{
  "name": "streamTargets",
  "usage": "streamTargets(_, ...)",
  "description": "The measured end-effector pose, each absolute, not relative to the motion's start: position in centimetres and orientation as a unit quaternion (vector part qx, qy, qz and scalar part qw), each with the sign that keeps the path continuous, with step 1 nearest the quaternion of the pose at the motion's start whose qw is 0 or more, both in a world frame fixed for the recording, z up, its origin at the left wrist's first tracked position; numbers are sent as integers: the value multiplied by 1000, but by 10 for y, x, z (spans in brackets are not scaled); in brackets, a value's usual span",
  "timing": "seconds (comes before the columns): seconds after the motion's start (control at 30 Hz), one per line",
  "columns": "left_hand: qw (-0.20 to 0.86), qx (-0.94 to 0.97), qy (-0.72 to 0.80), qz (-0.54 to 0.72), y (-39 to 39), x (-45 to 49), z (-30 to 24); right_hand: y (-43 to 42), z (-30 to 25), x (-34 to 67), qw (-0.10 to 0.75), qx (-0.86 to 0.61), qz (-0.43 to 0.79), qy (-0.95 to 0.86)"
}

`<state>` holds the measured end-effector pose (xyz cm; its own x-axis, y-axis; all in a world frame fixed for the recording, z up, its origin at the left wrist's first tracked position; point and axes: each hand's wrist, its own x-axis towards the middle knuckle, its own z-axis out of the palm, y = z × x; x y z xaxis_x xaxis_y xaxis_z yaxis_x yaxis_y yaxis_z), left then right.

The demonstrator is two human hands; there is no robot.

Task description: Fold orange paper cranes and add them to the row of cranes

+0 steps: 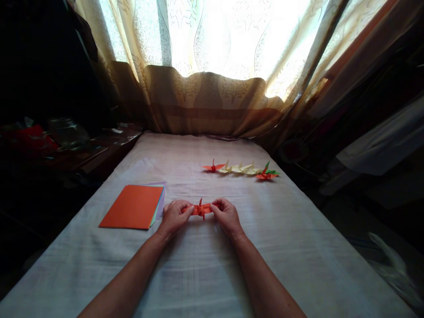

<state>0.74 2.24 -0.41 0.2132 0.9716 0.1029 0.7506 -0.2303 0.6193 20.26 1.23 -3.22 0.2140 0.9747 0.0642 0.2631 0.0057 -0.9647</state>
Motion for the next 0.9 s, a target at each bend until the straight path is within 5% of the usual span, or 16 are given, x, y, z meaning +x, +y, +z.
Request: streamTargets(0.9,155,725,618,261,33,11,-9,11,-18,199,382,-696,223,-566)
